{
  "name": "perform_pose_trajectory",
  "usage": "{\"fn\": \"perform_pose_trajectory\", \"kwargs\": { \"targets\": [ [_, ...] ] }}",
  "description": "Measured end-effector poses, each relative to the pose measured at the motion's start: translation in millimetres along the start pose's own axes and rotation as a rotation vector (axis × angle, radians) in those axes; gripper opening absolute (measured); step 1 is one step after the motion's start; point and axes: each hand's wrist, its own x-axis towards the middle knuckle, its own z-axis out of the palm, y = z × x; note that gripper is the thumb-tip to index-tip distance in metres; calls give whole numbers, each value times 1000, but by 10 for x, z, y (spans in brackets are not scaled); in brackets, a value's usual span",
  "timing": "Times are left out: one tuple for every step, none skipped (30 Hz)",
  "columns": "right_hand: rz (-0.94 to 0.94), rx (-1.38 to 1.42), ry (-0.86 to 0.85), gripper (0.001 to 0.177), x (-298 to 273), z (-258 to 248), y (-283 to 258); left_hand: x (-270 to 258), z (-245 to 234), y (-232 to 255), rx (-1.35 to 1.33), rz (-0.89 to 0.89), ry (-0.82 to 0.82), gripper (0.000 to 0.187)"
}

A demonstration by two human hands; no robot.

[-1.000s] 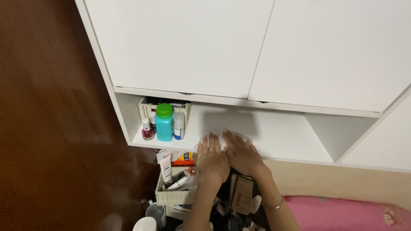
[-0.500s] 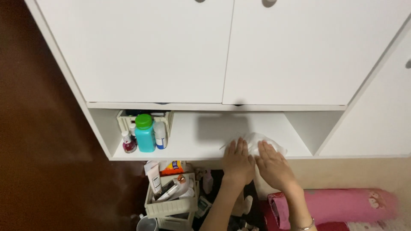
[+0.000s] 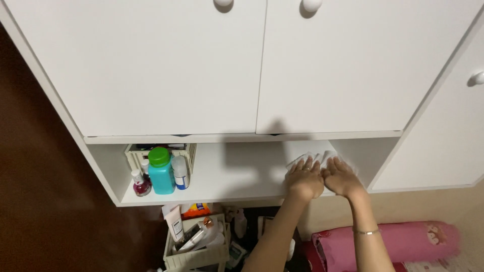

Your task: Cleaning a shelf with a wet wipe and organizing cosmetic items and accessories.

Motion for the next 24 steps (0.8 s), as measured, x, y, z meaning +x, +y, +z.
{"fn": "perform_pose_trajectory", "kwargs": {
  "targets": [
    [-6, -1, -4, 70, 47, -27, -94, 76, 18, -67, -2, -7, 0, 62],
    [-23, -5, -40, 70, 95, -64, -183, 155, 35, -127, 20, -14, 29, 62],
    [-40, -8, -76, 70, 141, -99, -273, 233, 51, -189, 44, -20, 57, 64],
    [-46, -13, -77, 70, 193, -91, -390, 191, -39, -266, 39, -26, 60, 64],
    [-81, -26, -93, 70, 242, -82, -507, 146, -128, -342, 92, -69, 50, 63],
    [-119, -39, -110, 71, 289, -62, -632, 94, -212, -428, 145, -115, 38, 62],
    [-127, -43, -113, 71, 311, -75, -771, 93, -229, -553, 140, -124, 40, 62],
    [-162, -47, -137, 70, 321, -69, -918, 78, -235, -688, 100, -150, 60, 63],
    [-197, -51, -161, 70, 327, -63, -1064, 58, -239, -821, 60, -177, 81, 63],
    [-209, -53, -167, 70, 293, -59, -1232, -50, -293, -916, 57, -190, 83, 63],
    [-250, -58, -172, 70, 252, -56, -1397, -162, -346, -1006, 52, -219, 106, 64],
    [-291, -63, -177, 71, 211, -54, -1562, -275, -400, -1095, 46, -248, 129, 64],
    [-304, -65, -182, 71, 181, -6, -1688, -380, -431, -1163, 44, -262, 132, 64],
    [-347, -58, -163, 70, 148, 39, -1810, -482, -464, -1226, 78, -302, 119, 66],
    [-390, -50, -143, 70, 112, 81, -1928, -586, -495, -1283, 112, -343, 106, 67],
    [-399, -49, -144, 70, 50, 109, -2021, -684, -502, -1344, 112, -352, 109, 67],
    [-425, -30, -138, 68, -14, 133, -2111, -783, -510, -1399, 95, -375, 131, 66],
    [-449, -10, -129, 67, -71, 141, -2194, -870, -530, -1446, 80, -394, 154, 65],
    [-455, -8, -128, 67, -117, 175, -2257, -952, -539, -1483, 82, -399, 158, 65],
    [-478, -24, -135, 67, -162, 203, -2321, -1031, -554, -1519, 100, -404, 129, 66],
    [-501, -40, -141, 68, -207, 230, -2381, -1110, -568, -1551, 118, -409, 100, 68],
    [-506, -38, -139, 68, -241, 249, -2418, -1190, -563, -1558, 121, -414, 104, 68],
    [-538, -54, -127, 69, -273, 270, -2456, -1267, -557, -1566, 107, -426, 122, 67],
    [-565, -71, -118, 70, -322, 304, -2478, -1351, -533, -1569, 90, -435, 135, 66]
  ]
}}
